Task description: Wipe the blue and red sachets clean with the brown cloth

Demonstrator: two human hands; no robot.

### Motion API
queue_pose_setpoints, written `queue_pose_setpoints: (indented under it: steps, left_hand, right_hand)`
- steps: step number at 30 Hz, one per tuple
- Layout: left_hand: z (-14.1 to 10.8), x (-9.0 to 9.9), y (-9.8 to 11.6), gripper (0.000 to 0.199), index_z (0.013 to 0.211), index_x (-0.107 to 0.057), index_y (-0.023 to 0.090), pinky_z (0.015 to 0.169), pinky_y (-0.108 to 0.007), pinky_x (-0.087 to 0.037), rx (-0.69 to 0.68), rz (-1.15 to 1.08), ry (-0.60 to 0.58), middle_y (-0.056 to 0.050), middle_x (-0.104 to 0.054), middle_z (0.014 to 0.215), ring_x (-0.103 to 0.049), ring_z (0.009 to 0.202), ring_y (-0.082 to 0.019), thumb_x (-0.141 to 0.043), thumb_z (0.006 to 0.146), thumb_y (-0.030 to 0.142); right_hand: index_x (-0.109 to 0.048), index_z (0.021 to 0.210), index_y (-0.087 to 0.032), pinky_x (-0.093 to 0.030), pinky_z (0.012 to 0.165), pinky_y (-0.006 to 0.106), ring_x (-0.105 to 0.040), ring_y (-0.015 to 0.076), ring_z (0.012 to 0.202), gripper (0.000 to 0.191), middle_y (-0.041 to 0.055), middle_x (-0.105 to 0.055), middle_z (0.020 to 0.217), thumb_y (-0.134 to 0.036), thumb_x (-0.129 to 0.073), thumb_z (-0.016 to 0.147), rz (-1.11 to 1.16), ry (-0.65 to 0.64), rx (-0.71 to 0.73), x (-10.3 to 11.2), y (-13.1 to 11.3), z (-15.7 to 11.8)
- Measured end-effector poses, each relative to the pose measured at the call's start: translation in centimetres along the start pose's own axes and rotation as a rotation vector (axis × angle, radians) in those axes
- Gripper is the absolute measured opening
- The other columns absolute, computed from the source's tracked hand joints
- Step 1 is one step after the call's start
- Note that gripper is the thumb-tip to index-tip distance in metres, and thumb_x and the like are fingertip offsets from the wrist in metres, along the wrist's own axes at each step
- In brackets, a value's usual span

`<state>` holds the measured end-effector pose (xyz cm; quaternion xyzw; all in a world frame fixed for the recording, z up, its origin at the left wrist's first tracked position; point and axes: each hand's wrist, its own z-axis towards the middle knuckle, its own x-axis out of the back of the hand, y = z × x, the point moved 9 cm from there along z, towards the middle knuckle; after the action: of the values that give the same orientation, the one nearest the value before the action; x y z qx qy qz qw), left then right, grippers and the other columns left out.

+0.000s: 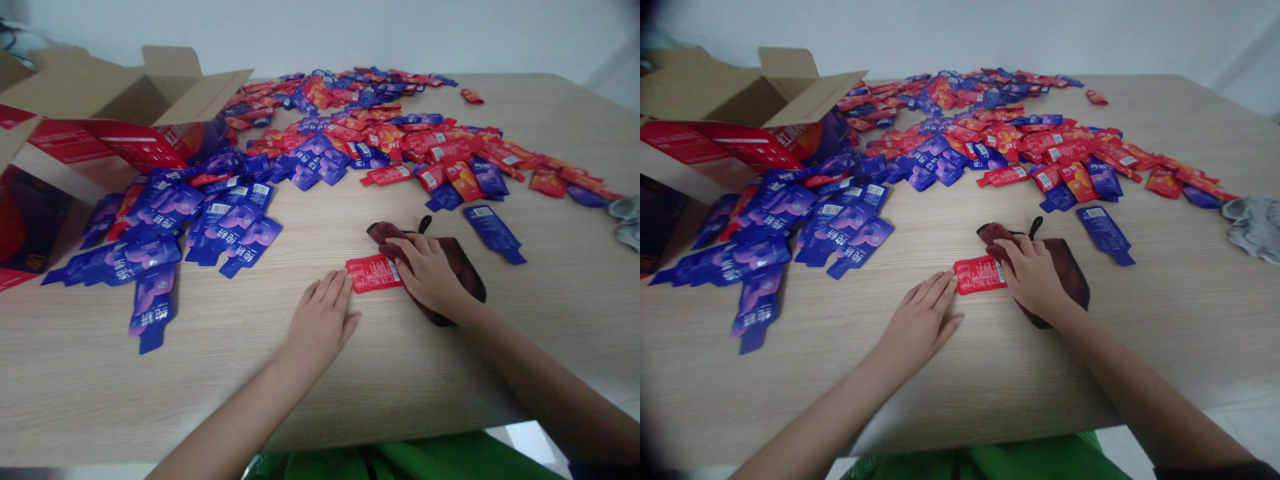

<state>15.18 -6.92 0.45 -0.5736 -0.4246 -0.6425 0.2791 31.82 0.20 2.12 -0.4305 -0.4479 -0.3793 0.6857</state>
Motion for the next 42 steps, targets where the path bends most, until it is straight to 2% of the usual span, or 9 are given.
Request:
queue_pose_setpoints:
  steps: [3,6,11,15,21,27,33,37,42]
  left_hand:
    - [0.1,0.1,0.0,0.059,0.145,-0.039,0.010,0.112,-0.043,-0.034,0.008,0.007,0.003,-0.014,-0.037,0.154,-0.036,0.140,-0.027,-0.053,0.094,0.037]
    - [0.1,0.2,0.1,0.059,0.145,-0.039,0.010,0.112,-0.043,-0.034,0.003,0.021,0.014,-0.015,-0.036,0.154,-0.036,0.140,-0.028,-0.052,0.094,0.038]
    - [0.1,0.1,0.2,0.049,0.131,-0.055,0.006,0.112,-0.045,-0.034,0.016,0.051,-0.002,-0.019,-0.050,0.143,-0.041,0.137,-0.030,-0.053,0.094,0.038]
    - [0.1,0.2,0.2,0.056,0.140,-0.046,0.006,0.112,-0.044,-0.034,0.008,0.046,0.011,-0.017,-0.044,0.148,-0.039,0.138,-0.028,-0.053,0.094,0.036]
    - [0.1,-0.1,0.3,0.058,0.144,-0.040,0.007,0.112,-0.044,-0.035,0.020,0.046,0.004,-0.016,-0.039,0.152,-0.038,0.139,-0.028,-0.050,0.095,0.036]
    - [0.1,-0.2,0.6,0.057,0.144,-0.040,0.005,0.113,-0.045,-0.034,0.039,0.050,0.000,-0.016,-0.036,0.154,-0.036,0.140,-0.029,-0.047,0.096,0.035]
    - [0.2,-0.3,0.6,0.050,0.131,-0.055,0.002,0.113,-0.046,-0.033,0.050,0.081,-0.025,-0.020,-0.053,0.140,-0.043,0.135,-0.032,-0.051,0.094,0.035]
    - [0.2,0.0,0.6,0.055,0.141,-0.045,0.005,0.113,-0.046,-0.034,0.038,0.061,-0.015,-0.017,-0.044,0.149,-0.040,0.138,-0.030,-0.050,0.094,0.034]
    - [0.2,-0.2,0.6,0.058,0.146,-0.038,0.005,0.114,-0.045,-0.033,0.049,0.042,-0.046,-0.015,-0.036,0.154,-0.036,0.140,-0.027,-0.048,0.096,0.034]
  right_hand:
    - [-0.057,0.123,-0.023,-0.045,0.089,0.049,-0.055,0.0300,0.102,0.037,0.0122,-0.059,0.113,-0.021,-0.041,0.090,0.150,0.040,-0.006,1.7,-0.2,1.1]
    - [-0.051,0.130,-0.025,-0.044,0.093,0.048,-0.054,0.0294,0.110,0.042,0.0114,-0.057,0.122,-0.019,-0.041,0.090,0.253,0.130,0.025,3.2,-3.6,1.8]
    - [-0.054,0.132,-0.023,-0.042,0.090,0.048,-0.050,0.0319,0.111,0.041,0.0132,-0.053,0.134,-0.027,-0.044,0.092,0.041,-0.023,0.230,-0.7,-10.3,1.0]
    - [-0.051,0.137,-0.023,-0.042,0.086,0.049,-0.049,0.0333,0.110,0.045,0.0132,-0.051,0.138,-0.032,-0.044,0.093,-0.076,-0.056,0.165,-2.1,-7.6,-0.1]
    - [-0.052,0.134,-0.021,-0.043,0.092,0.053,-0.050,0.0341,0.112,0.045,0.0137,-0.053,0.133,-0.029,-0.048,0.090,-0.003,-0.001,-0.008,0.0,-0.2,-0.4]
    - [-0.053,0.130,-0.022,-0.044,0.097,0.048,-0.053,0.0287,0.115,0.046,0.0128,-0.056,0.127,-0.013,-0.043,0.087,0.226,0.106,0.076,2.8,-4.3,1.6]
    - [-0.052,0.136,-0.020,-0.041,0.096,0.050,-0.047,0.0327,0.119,0.046,0.0156,-0.050,0.137,-0.025,-0.046,0.091,0.027,-0.048,0.279,-1.4,-10.9,1.1]
    - [-0.051,0.137,-0.021,-0.043,0.089,0.051,-0.049,0.0342,0.113,0.047,0.0148,-0.050,0.138,-0.027,-0.047,0.091,-0.085,-0.066,0.196,-2.4,-7.9,0.1]
    - [-0.055,0.132,-0.016,-0.042,0.094,0.051,-0.050,0.0338,0.111,0.046,0.0166,-0.054,0.129,-0.019,-0.048,0.087,-0.057,0.031,0.035,-0.1,-1.4,-0.6]
